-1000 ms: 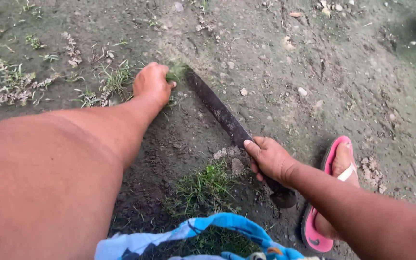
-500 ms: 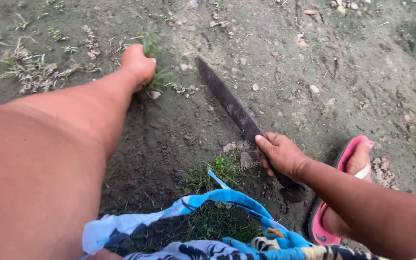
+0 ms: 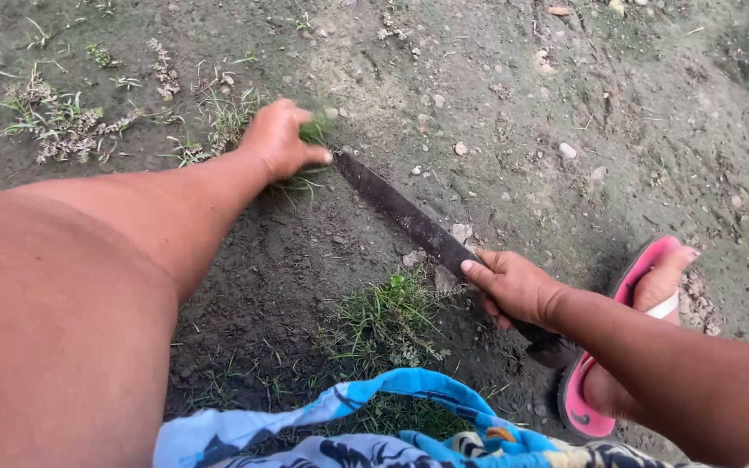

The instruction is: Using a machete to pull and cut small patches of grass and weeds from the soil.

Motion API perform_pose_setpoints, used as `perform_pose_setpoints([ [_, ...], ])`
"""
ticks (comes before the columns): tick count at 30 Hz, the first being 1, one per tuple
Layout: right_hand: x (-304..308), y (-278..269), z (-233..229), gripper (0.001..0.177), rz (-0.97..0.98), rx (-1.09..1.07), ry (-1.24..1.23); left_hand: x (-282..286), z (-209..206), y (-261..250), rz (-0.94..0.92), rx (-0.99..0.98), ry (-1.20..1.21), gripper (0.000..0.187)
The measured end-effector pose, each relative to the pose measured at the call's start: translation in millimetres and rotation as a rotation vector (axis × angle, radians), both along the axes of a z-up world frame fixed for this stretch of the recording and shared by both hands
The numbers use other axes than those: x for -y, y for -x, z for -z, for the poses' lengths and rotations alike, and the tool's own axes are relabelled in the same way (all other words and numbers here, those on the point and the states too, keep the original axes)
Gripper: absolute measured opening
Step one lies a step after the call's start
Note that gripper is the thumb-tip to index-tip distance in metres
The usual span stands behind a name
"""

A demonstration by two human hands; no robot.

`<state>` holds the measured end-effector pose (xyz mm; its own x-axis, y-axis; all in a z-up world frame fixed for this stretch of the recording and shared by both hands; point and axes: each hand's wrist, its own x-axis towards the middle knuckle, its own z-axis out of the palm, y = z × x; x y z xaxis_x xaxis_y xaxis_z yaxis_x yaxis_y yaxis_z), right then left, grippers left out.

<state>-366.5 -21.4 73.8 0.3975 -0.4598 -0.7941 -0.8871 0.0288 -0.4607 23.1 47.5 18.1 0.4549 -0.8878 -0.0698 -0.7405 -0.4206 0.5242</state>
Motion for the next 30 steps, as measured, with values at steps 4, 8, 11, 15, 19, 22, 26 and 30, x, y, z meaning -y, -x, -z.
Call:
perform_pose_setpoints([
  [4, -1.7, -0.6, -4.1, 0.039, 0.041, 0.044, -0.042, -6.9, 1.4, 22.7, 0.105, 0.018, -0.052, 0.055],
  [8, 2.4, -8.5, -16.0, 0.040, 0.248, 0.149, -0.043, 2.3, 14.3, 27.5, 0.033, 0.151, -0.043, 0.027],
  [11, 5.0, -12.0, -16.6, 0.039, 0.301, 0.205, -0.028, 4.6, 15.2, 21.5, -0.010, 0.187, -0.073, 0.024],
  [15, 1.9, -19.8, -14.9, 0.038, 0.310, 0.227, -0.022, 1.9, 23.6, -21.3, -0.316, 0.023, -0.118, 0.026],
  [19, -5.9, -29.2, -16.8, 0.030, 0.098, 0.085, -0.003, -25.2, 14.1, -54.2, -0.537, -0.063, -0.014, 0.027],
  [22, -2.5, -30.5, -13.7, 0.035, -0.002, -0.025, -0.020, -34.4, 8.8, -59.6, -0.465, -0.095, 0.059, 0.026],
  [26, -1.8, -34.7, -11.3, 0.039, 0.154, 0.135, -0.013, -28.7, 15.1, -46.5, -0.348, -0.175, 0.051, 0.024],
  [30, -3.7, -36.4, -8.9, 0.039, -0.064, -0.001, -0.042, -26.4, -13.9, -18.3, -0.314, -0.231, -0.077, 0.035],
])
